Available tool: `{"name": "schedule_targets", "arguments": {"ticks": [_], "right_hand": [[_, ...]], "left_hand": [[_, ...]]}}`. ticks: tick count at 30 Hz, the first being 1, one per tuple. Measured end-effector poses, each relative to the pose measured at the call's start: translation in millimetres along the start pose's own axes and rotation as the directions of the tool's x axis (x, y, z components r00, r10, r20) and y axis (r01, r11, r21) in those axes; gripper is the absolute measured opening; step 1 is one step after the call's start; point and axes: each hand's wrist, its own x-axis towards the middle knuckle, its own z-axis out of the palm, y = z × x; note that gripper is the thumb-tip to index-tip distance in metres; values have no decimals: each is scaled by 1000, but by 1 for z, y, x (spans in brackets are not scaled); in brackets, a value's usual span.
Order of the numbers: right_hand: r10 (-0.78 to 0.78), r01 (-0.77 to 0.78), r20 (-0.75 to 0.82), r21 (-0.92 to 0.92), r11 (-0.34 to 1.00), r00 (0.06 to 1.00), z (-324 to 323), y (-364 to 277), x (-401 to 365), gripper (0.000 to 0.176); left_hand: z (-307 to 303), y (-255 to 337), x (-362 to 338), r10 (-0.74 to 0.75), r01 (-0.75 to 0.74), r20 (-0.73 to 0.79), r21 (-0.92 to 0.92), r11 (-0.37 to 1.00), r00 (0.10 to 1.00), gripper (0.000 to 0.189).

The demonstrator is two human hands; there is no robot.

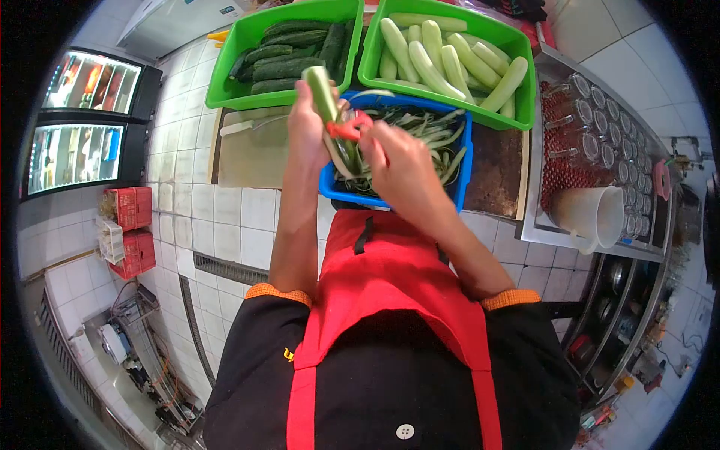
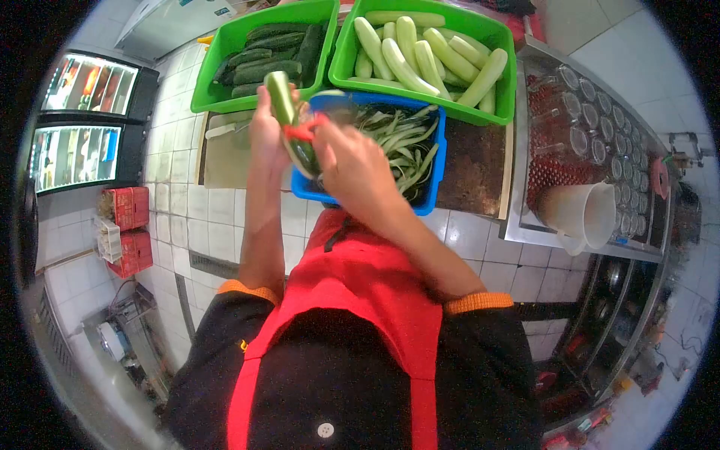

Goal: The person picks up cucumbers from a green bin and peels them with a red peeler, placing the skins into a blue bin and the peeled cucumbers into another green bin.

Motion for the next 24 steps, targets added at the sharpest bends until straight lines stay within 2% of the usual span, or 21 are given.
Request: {"name": "schedule_targets", "arguments": {"ticks": [1, 3, 4, 5, 7, 8, 9, 11, 12, 13, 14, 15, 16, 17, 19, 22, 24], "right_hand": [[37, -38, 58, 21, 999, 998, 4, 0, -14, 9], [18, -22, 131, 29, 999, 991, 5, 14, -45, 10], [6, -14, 194, 42, 999, 981, 5, 17, -56, 10], [5, -14, 192, 48, 999, 981, 6, 16, -62, 10], [135, -176, 191, 221, 959, 972, 2, 14, -67, 11], [133, -164, 145, 222, 961, 980, -5, 14, -59, 13], [252, -279, 161, 178, 944, 954, -17, 8, -47, 12], [140, -144, 44, 131, 981, 989, -27, 5, -21, 13], [141, -145, 36, 128, 981, 989, -29, 5, -8, 13], [38, -38, -39, 19, 999, 999, -30, 6, 6, 13], [-72, 62, -98, -99, 993, 993, -31, 5, 17, 14], [-71, 60, -100, -103, 993, 992, -33, 0, 26, 14], [-29, 16, -98, -130, 991, 995, -36, -7, 35, 15], [9, -23, -95, -155, 988, 995, -36, -11, 41, 15], [-15, -4, -88, -208, 978, 996, -29, -13, 45, 15], [-42, 25, -74, -220, 975, 996, -19, -11, 45, 14], [5, -9, -19, -219, 976, 1000, -14, -14, 37, 13]], "left_hand": [[-21, -2, 19, -37, 43, 36, -181, 983, 999, 54], [-51, -2, 34, -60, 84, 80, -341, 936, 995, 55], [-59, 0, 35, -98, 221, 241, -562, 797, 966, 55], [-65, 1, 38, -98, 219, 239, -558, 801, 966, 55], [-51, 10, 35, -90, 297, 330, -659, 691, 940, 55], [-42, 12, 27, -102, 319, 359, -620, 717, 928, 56], [-35, 12, 21, -106, 318, 354, -623, 715, 929, 56], [-18, 10, 18, -168, 373, 442, -433, 820, 881, 58], [-16, 1, 19, -138, 336, 474, -364, 869, 870, 57], [-4, -2, 11, -151, 280, 396, -291, 915, 906, 53], [2, -4, 5, -152, 258, 406, -219, 941, 901, 52], [6, -6, -1, -154, 233, 412, -148, 961, 898, 51], [11, -8, -8, -145, 171, 304, -62, 983, 942, 47], [10, -8, -8, -142, 169, 304, -63, 984, 942, 47], [7, -6, -12, -123, 87, 284, 135, 987, 951, 46], [1, -4, -12, -65, 31, 246, 142, 989, 967, 47], [0, -2, -11, -32, -9, 245, 165, 986, 969, 47]]}}
